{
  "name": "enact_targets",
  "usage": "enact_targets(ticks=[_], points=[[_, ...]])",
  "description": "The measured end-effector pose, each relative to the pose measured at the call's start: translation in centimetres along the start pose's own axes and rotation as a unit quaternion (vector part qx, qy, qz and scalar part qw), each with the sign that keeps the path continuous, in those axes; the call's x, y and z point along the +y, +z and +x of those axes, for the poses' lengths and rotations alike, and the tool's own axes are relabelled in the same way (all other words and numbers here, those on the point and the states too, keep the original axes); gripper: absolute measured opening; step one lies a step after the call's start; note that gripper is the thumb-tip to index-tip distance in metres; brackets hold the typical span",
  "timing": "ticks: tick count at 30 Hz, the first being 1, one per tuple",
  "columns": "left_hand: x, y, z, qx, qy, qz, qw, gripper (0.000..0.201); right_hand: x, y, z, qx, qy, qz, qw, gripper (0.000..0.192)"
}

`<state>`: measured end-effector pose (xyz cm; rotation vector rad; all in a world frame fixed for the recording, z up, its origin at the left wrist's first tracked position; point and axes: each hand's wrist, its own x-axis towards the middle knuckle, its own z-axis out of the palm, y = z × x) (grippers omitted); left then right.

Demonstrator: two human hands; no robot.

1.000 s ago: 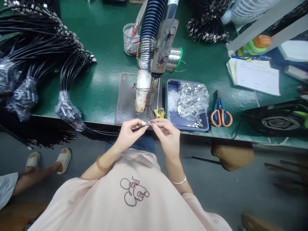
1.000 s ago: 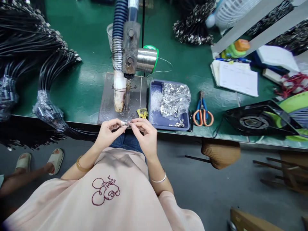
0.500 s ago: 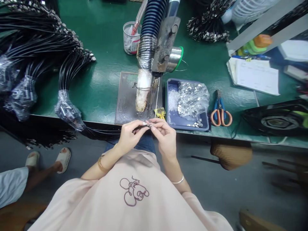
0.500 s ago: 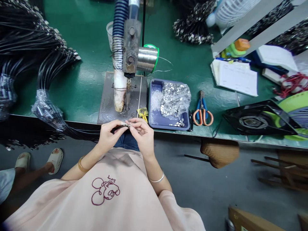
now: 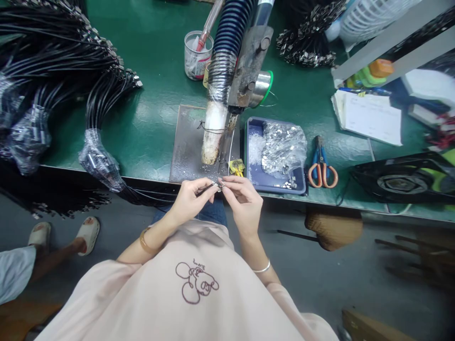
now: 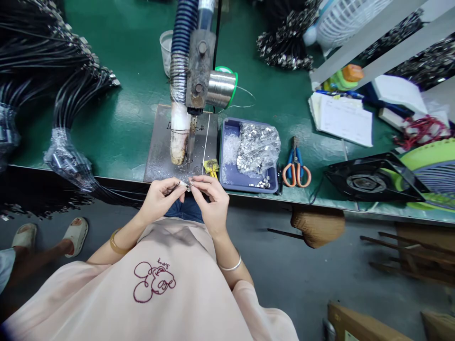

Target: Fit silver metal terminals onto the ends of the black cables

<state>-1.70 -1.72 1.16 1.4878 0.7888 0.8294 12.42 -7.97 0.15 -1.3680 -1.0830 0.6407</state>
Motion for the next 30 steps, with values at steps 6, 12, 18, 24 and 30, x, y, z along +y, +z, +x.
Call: enact_targets(ticks=[6, 12, 18, 24, 30], points=[[-0.4, 0.1, -0.1, -0.001, 0.0, -0.008, 1.0, 0.03, -0.4, -0.1, 0.2, -0.015, -0.007, -0.028, 0.999, 0.007], [-0.5, 0.5, -0.4, 0.032, 0.009, -0.022, 0.999, 0.023, 0.3, -0.4, 0.6, -0.043, 0.123, 0.115, 0.985, 0.02], [-0.4, 0.3, -0.4, 0.051, -0.054, -0.11, 0.991, 0.02, -0.3, -0.7, 0.5, 0.056, 0.052, 0.041, 0.996, 0.016], [-0.4, 0.2, 0.2, 0.044, -0.07, -0.149, 0.985, 0.025, -0.7, -0.5, -0.1, 0.04, -0.051, -0.078, 0.995, 0.009], [-0.3, 0.2, 0.7, 0.035, -0.071, -0.154, 0.985, 0.03, -0.7, -0.3, 0.0, 0.049, -0.221, -0.164, 0.96, 0.015]])
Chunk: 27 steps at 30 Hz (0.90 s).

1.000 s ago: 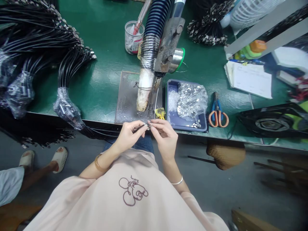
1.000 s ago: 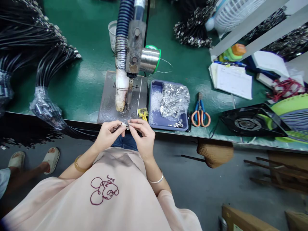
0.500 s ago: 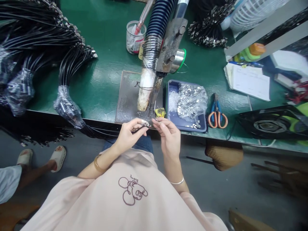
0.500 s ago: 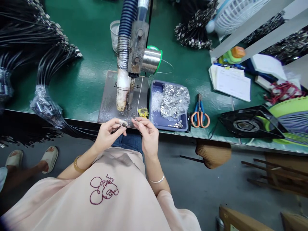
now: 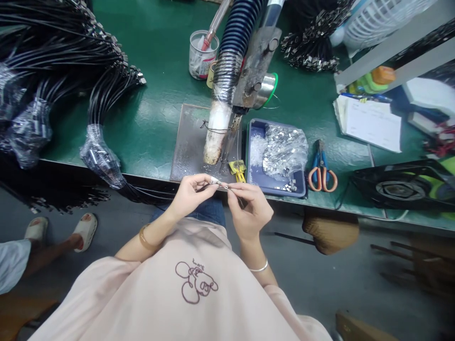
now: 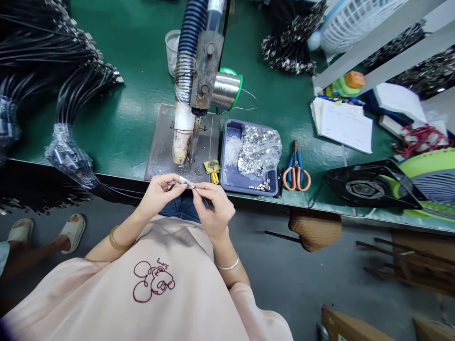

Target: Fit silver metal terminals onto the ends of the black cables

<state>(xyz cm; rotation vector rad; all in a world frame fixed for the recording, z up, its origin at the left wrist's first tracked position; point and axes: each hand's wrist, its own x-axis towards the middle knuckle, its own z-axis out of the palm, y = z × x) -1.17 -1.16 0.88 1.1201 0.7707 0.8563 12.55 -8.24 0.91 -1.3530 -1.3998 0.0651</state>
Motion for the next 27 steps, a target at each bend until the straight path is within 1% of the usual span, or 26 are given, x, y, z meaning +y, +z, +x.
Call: enact_targets(ticks=[2, 4, 5, 7, 9, 11, 13, 16, 21, 24, 27], points=[[0.2, 0.0, 0.1, -0.004, -0.005, 0.002, 1.0, 0.029, 0.0, 0.0, 0.1, -0.024, -0.045, -0.019, 0.999, 0.019], [0.4, 0.0, 0.3, -0.004, -0.012, -0.004, 1.0, 0.028, 0.0, 0.1, 0.1, -0.029, -0.047, -0.023, 0.998, 0.018], [0.4, 0.0, 0.3, -0.003, -0.017, -0.007, 1.0, 0.028, 0.1, 0.1, 0.1, -0.02, -0.029, -0.018, 0.999, 0.016], [0.5, 0.0, 0.3, -0.004, -0.025, -0.009, 1.0, 0.027, 0.3, 0.3, 0.0, 0.003, 0.036, 0.009, 0.999, 0.01], [0.5, 0.0, 0.4, -0.006, -0.028, -0.009, 1.0, 0.027, 0.5, 0.4, -0.1, 0.008, 0.095, 0.042, 0.995, 0.006], [0.4, 0.0, 0.5, -0.002, -0.024, -0.011, 1.0, 0.028, 0.7, 0.6, -0.1, -0.002, 0.117, 0.056, 0.992, 0.006], [0.3, 0.0, 0.6, 0.007, -0.02, -0.01, 1.0, 0.03, 0.7, 0.8, -0.1, -0.009, 0.102, 0.041, 0.994, 0.007], [0.2, -0.1, 0.7, 0.022, -0.025, -0.006, 0.999, 0.034, 0.9, 1.0, 0.0, -0.01, 0.048, 0.008, 0.999, 0.009], [0.3, 0.1, 0.9, 0.021, -0.023, -0.007, 0.999, 0.032, 1.3, 1.1, 0.2, -0.009, -0.031, -0.028, 0.999, 0.014], [0.4, 0.1, 1.1, 0.027, -0.017, -0.002, 1.0, 0.031, 1.5, 1.0, 0.3, -0.02, -0.053, -0.059, 0.997, 0.013], [0.5, 0.2, 1.3, 0.026, -0.012, 0.009, 1.0, 0.03, 1.7, 1.2, 0.3, -0.022, -0.063, -0.069, 0.995, 0.013]])
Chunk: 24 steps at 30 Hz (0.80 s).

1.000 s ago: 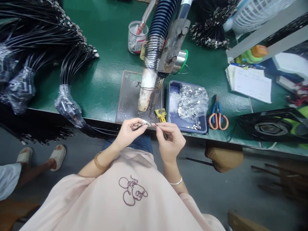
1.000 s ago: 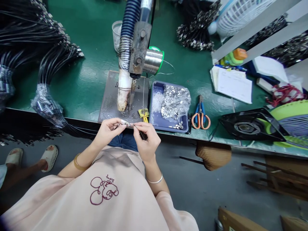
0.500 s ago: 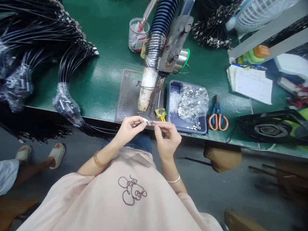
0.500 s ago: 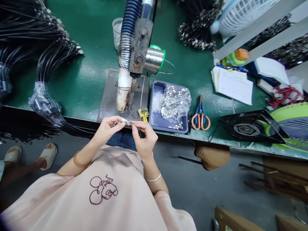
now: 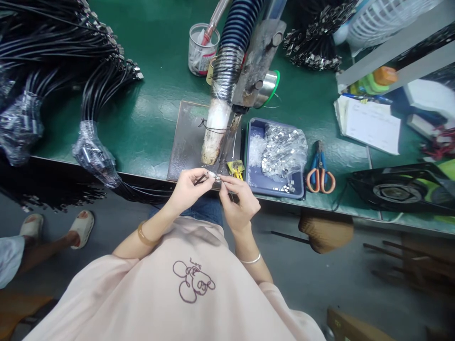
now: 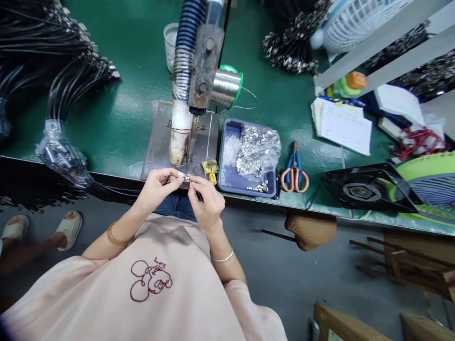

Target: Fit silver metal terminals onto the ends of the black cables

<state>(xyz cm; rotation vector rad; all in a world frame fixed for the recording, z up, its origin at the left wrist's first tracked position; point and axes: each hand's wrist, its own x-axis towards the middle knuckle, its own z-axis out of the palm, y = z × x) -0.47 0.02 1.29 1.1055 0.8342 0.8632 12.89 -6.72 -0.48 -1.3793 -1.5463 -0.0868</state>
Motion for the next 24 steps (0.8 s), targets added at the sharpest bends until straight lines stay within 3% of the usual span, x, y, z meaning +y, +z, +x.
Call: enact_targets(ticks=[10, 24], points=[[0.1, 0.3, 0.4, 0.028, 0.016, 0.024, 0.999, 0.023, 0.2, 0.7, 0.4, 0.017, 0.021, 0.003, 1.0, 0.013], [0.7, 0.4, 0.1, 0.027, 0.02, 0.033, 0.999, 0.023, -0.5, 0.5, 1.0, 0.019, 0.019, 0.004, 1.0, 0.017]])
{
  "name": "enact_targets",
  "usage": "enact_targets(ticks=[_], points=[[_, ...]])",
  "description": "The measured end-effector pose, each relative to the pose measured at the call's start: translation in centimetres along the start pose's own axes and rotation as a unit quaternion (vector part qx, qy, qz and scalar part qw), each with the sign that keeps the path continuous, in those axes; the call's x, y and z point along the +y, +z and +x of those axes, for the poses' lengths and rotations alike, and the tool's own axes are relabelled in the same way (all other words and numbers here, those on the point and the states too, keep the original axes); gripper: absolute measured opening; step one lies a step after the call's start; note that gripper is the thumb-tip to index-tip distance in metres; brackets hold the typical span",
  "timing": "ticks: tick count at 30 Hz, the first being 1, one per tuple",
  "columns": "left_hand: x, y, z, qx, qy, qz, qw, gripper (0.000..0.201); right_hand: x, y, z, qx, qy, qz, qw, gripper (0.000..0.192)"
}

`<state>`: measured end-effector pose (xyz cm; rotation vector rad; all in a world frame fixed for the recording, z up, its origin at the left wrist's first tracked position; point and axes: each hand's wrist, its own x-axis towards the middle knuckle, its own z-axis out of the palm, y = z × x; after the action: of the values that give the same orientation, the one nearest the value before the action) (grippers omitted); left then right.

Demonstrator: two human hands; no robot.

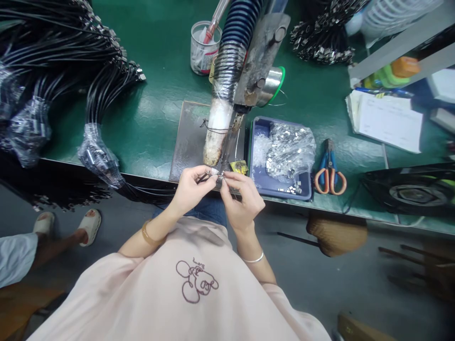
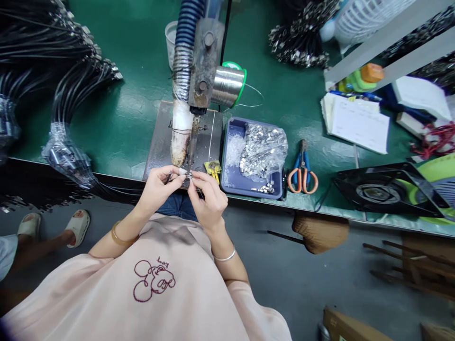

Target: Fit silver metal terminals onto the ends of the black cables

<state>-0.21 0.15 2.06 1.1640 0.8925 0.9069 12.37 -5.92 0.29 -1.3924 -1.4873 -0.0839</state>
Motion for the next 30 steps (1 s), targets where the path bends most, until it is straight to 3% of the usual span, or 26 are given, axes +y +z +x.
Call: enact_targets(ticks=[7, 17, 22, 26, 30], points=[[-0.4, -0.1, 0.2, 0.005, -0.02, 0.008, 1.0, 0.021, 0.2, 0.0, -0.2, -0.011, -0.01, -0.006, 1.0, 0.015], [0.0, 0.3, -0.3, 0.025, 0.035, 0.061, 0.997, 0.012, 0.2, 0.1, 0.1, -0.001, -0.023, -0.034, 0.999, 0.015], [0.0, 0.1, -0.3, 0.014, 0.031, 0.059, 0.998, 0.013, 0.1, 0.1, 0.0, -0.004, -0.037, -0.032, 0.999, 0.018], [-0.4, -0.1, -0.1, -0.007, 0.004, 0.045, 0.999, 0.013, -0.1, -0.9, 0.4, -0.065, -0.023, -0.016, 0.997, 0.014], [-0.7, -0.2, -0.3, -0.033, -0.009, 0.031, 0.999, 0.014, -1.0, -4.1, 0.9, -0.16, 0.076, 0.02, 0.984, 0.012]])
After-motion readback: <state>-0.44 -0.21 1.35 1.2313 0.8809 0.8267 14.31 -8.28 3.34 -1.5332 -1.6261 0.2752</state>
